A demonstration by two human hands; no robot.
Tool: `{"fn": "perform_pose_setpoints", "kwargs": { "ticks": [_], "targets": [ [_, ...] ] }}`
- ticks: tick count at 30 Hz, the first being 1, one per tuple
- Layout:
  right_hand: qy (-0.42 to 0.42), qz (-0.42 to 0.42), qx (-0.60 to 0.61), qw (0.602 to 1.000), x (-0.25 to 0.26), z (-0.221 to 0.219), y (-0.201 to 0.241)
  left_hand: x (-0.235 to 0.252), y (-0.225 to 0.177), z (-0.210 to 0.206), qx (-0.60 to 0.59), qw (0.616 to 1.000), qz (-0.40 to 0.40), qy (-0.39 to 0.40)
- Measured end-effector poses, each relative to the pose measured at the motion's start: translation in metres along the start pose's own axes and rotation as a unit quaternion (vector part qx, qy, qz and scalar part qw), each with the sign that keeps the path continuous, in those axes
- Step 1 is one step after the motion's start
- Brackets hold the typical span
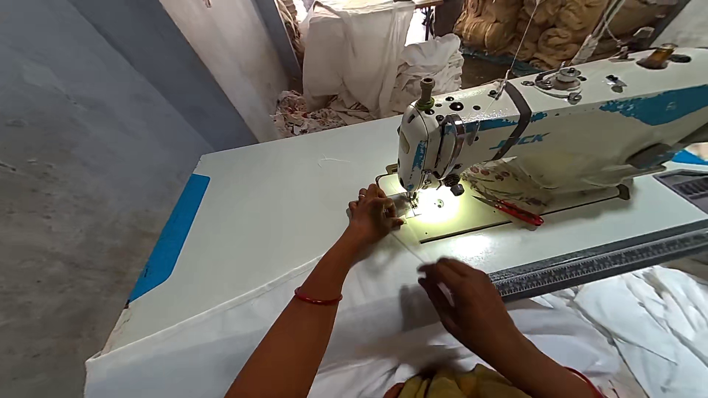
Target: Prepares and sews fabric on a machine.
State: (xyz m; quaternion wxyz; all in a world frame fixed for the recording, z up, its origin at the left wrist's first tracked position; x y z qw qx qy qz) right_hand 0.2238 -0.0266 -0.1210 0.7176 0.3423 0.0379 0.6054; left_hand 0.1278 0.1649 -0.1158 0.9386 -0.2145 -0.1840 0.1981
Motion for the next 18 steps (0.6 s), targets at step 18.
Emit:
{"fn": "perform_pose_setpoints", "kwargs": {
  "ticks": [18],
  "targets": [
    [-0.096,0.057,0.009,0.994,-0.017,-0.028,-0.03,0.006,0.002,-0.006,0.161,0.912,-0.375,0.03]
  ]
}}
Point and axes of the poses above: each hand's wrist, its own x-axis towards the middle knuckle, its own z-axis out of the back of the hand, y = z × x, the point moved 3 cm from there along x, towards the middle knuckle, and after that the axes turned 10 degrees about -z, right-handed, at the moved point
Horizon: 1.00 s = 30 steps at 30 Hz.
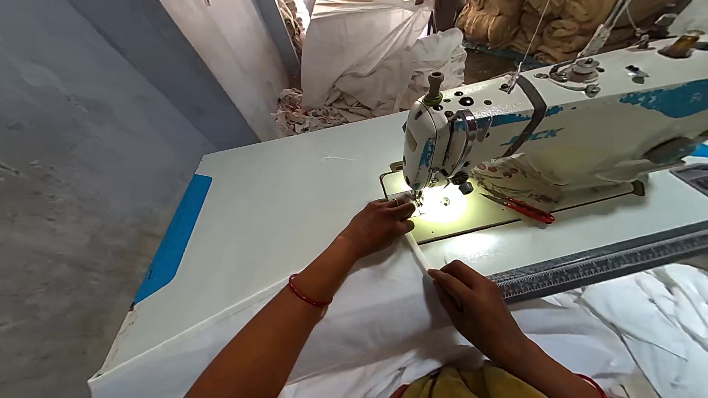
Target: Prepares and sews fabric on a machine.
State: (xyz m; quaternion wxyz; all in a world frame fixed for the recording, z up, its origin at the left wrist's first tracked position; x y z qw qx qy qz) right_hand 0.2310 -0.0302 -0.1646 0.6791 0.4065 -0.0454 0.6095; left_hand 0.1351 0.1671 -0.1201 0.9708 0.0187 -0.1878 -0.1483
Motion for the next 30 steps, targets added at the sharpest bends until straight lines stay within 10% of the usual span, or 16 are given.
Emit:
{"fn": "perform_pose_setpoints", "kwargs": {
  "ticks": [4,10,20,30],
  "targets": [
    [0.111,0.022,-0.028,0.993,0.0,0.009,0.004,-0.017,0.008,-0.004,-0.085,0.995,0.056,-0.009],
    [0.243,-0.076,0.01,0.967,0.035,0.013,-0.013,-0.003,0.015,-0.013,-0.216,0.902,0.373,0.041],
    [0.143,-0.151,0.088,0.974,0.022,0.007,-0.011,-0.015,0.01,0.04,-0.335,0.921,0.177,-0.092],
    [0.028,0.062,-0.023,0.997,-0.002,-0.011,0.048,-0.056,-0.002,0.014,-0.314,0.931,0.161,-0.087]
  ]
}}
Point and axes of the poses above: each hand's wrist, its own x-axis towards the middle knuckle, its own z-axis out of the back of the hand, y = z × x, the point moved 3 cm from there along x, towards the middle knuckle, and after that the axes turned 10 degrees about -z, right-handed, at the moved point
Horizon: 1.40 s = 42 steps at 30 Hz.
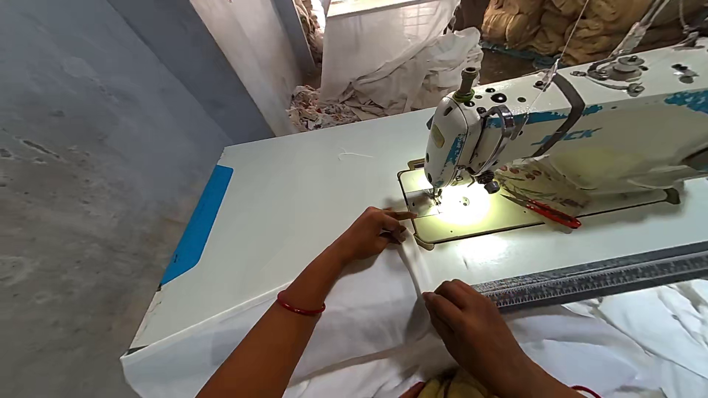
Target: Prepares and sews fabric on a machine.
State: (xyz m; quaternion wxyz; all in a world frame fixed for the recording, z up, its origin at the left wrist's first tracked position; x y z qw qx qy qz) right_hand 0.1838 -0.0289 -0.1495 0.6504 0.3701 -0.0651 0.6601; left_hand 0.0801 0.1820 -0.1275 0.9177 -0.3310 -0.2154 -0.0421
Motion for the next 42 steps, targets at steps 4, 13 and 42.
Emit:
{"fn": "perform_pose_setpoints", "kwargs": {
  "ticks": [4,13,42],
  "targets": [
    [0.016,0.011,-0.001,1.0,0.001,-0.005,0.005,-0.007,0.002,0.001,0.08,0.997,0.004,-0.015],
    [0.054,0.026,-0.002,0.998,0.0,-0.009,0.006,-0.008,-0.001,0.005,0.159,0.986,-0.045,0.019],
    [0.16,-0.129,-0.131,0.97,0.049,0.008,-0.104,0.05,-0.028,-0.081,0.237,0.911,0.322,0.098]
  ]
}}
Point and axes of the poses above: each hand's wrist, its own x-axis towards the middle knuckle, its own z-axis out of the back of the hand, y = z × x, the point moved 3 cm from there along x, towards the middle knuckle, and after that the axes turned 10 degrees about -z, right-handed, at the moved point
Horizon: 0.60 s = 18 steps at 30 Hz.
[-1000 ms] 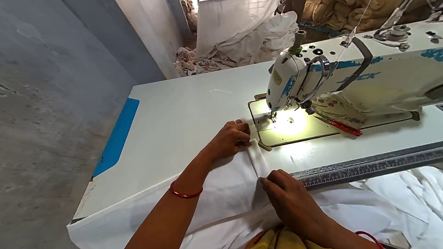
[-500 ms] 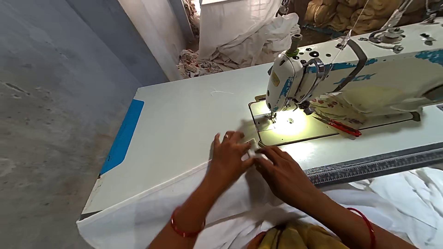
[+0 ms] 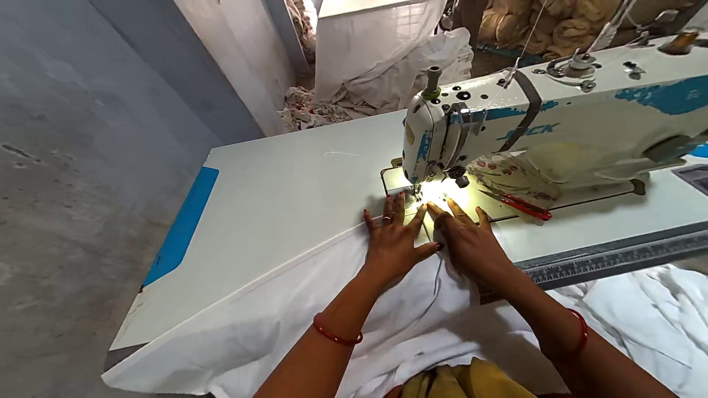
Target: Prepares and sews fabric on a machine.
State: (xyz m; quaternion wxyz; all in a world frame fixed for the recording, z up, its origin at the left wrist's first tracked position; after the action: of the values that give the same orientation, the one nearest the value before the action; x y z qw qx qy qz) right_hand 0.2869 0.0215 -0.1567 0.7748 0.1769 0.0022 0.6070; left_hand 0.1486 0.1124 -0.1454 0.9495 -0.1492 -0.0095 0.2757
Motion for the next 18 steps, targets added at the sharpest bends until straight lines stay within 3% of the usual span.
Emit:
{"fn": "perform_pose_setpoints", "kwargs": {
  "ticks": [4,7,11,14,18],
  "targets": [
    [0.002,-0.021,0.024,0.999,0.011,0.003,-0.011,0.014,-0.003,0.0,0.014,1.0,0.001,-0.015],
    [-0.09,-0.018,0.161,0.983,0.007,0.014,-0.02,0.015,-0.002,-0.003,0.021,0.999,0.003,-0.03],
    [-0.203,-0.013,0.312,0.928,-0.019,0.024,-0.025,0.014,0.0,-0.005,0.015,0.999,0.009,-0.035],
    [-0.198,-0.016,0.412,0.889,-0.038,0.02,-0.005,0.014,-0.001,-0.003,0.02,0.999,0.017,-0.022],
    [-0.115,-0.018,0.532,0.839,-0.049,0.007,0.04,0.002,-0.009,-0.006,0.016,0.999,-0.003,-0.035]
  ]
}}
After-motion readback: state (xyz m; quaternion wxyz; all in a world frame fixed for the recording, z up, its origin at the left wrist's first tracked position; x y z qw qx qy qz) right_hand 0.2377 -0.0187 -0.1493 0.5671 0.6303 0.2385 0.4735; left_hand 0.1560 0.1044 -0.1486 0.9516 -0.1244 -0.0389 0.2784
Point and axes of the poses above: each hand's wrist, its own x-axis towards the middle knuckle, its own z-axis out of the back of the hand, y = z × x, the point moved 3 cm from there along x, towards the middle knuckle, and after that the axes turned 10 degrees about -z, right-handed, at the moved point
